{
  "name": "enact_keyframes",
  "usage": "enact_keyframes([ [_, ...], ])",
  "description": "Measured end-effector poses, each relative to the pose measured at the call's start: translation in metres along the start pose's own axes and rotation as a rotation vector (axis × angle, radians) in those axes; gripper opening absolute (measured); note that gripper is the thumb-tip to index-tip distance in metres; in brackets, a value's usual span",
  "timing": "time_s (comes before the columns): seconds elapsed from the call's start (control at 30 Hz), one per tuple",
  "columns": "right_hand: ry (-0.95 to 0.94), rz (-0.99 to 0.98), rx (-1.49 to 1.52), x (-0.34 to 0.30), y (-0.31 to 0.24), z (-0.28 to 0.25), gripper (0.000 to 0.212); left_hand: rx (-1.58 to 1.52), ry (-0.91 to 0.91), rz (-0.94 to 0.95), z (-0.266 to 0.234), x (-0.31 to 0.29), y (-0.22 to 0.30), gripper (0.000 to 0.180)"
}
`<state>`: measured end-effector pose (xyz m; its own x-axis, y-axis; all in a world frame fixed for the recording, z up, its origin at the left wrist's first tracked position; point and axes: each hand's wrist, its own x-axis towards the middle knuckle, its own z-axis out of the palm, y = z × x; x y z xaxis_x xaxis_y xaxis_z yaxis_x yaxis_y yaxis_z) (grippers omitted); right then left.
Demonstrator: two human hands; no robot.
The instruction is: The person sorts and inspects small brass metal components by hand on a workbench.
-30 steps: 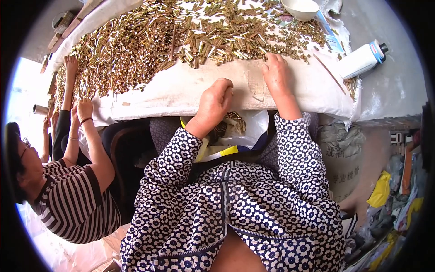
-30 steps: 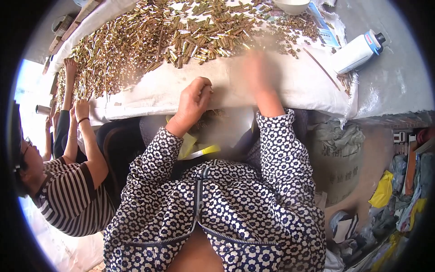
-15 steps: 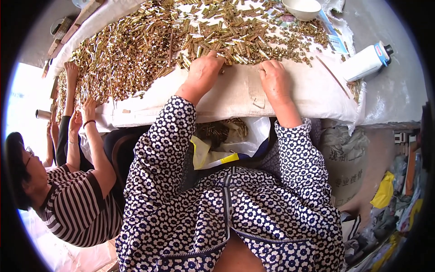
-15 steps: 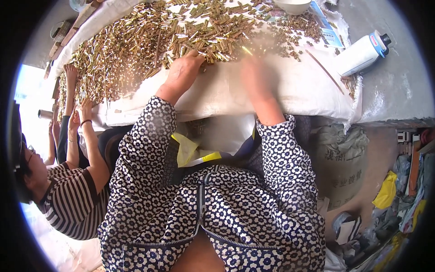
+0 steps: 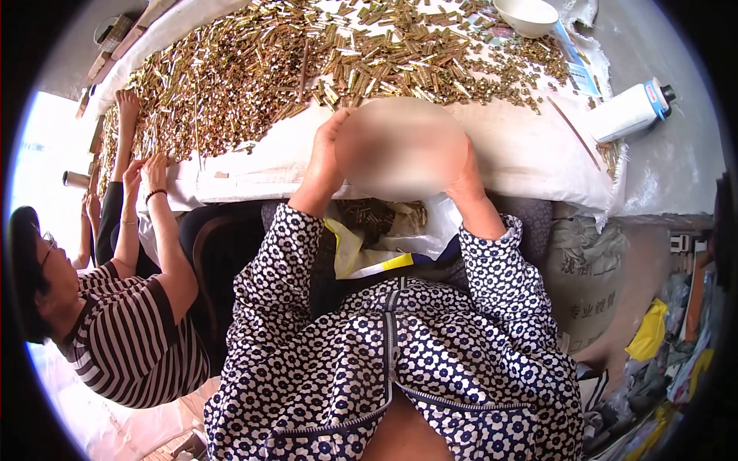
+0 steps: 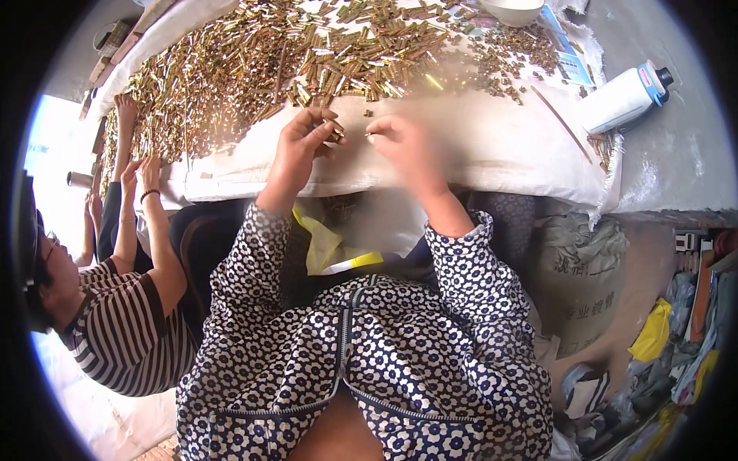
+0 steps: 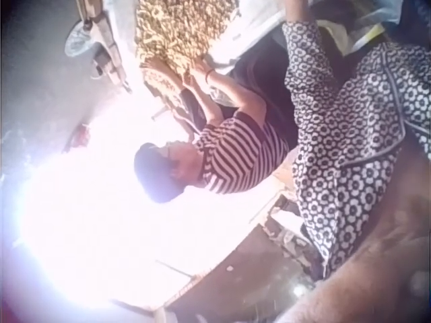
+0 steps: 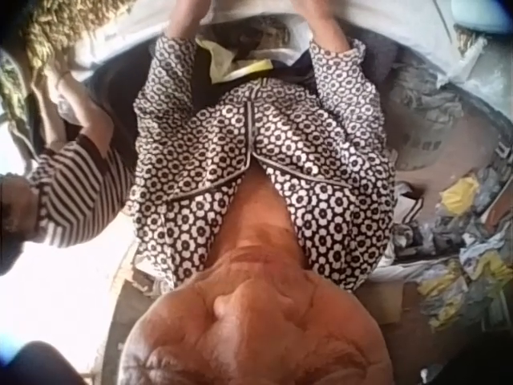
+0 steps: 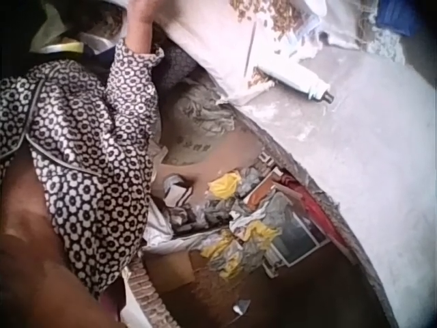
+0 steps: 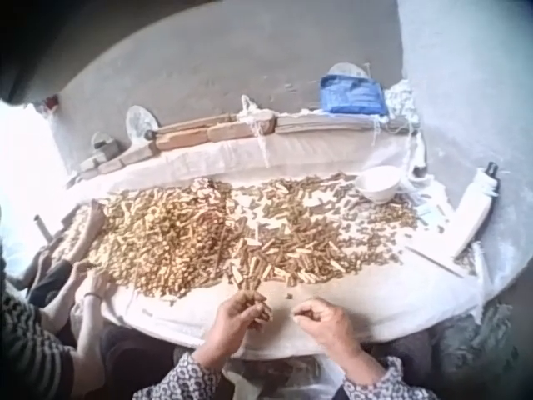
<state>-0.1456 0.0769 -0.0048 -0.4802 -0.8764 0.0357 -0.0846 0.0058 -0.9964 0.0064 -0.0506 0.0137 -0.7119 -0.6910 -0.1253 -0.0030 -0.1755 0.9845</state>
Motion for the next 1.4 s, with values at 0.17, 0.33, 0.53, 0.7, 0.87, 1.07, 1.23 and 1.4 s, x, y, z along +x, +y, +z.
enact_keyframes([
  [0.17,-0.049,0.042,0.149,-0.009,-0.002,0.014,0.013,-0.235,0.029,-0.063,0.002,-0.019,-0.006,0.01],
  [0.33,-0.088,0.079,0.276,-0.016,-0.002,0.02,0.014,-0.312,0.021,-0.073,0.004,-0.025,-0.013,0.01],
  [0.53,-0.08,0.045,0.383,-0.019,-0.008,0.024,0.013,-0.338,0.01,-0.05,0.007,-0.03,-0.013,0.01],
  [0.7,-0.03,-0.038,0.197,-0.021,-0.001,0.025,0.013,-0.279,0.011,-0.026,0.007,-0.031,-0.012,0.01],
  [0.87,-0.032,-0.03,0.282,-0.023,-0.003,0.024,0.013,-0.304,-0.011,0.009,0.006,-0.032,-0.013,0.01],
  [1.07,-0.015,-0.14,0.164,-0.025,-0.007,0.026,0.013,-0.225,-0.025,0.107,0.007,-0.035,-0.013,0.009],
  [1.23,-0.04,-0.074,0.21,-0.026,-0.009,0.023,0.012,-0.2,-0.025,0.121,0.008,-0.034,-0.014,0.009],
  [1.4,0.015,-0.3,-0.099,-0.025,-0.011,0.025,0.01,-0.238,-0.025,0.083,0.008,-0.035,-0.017,0.009],
])
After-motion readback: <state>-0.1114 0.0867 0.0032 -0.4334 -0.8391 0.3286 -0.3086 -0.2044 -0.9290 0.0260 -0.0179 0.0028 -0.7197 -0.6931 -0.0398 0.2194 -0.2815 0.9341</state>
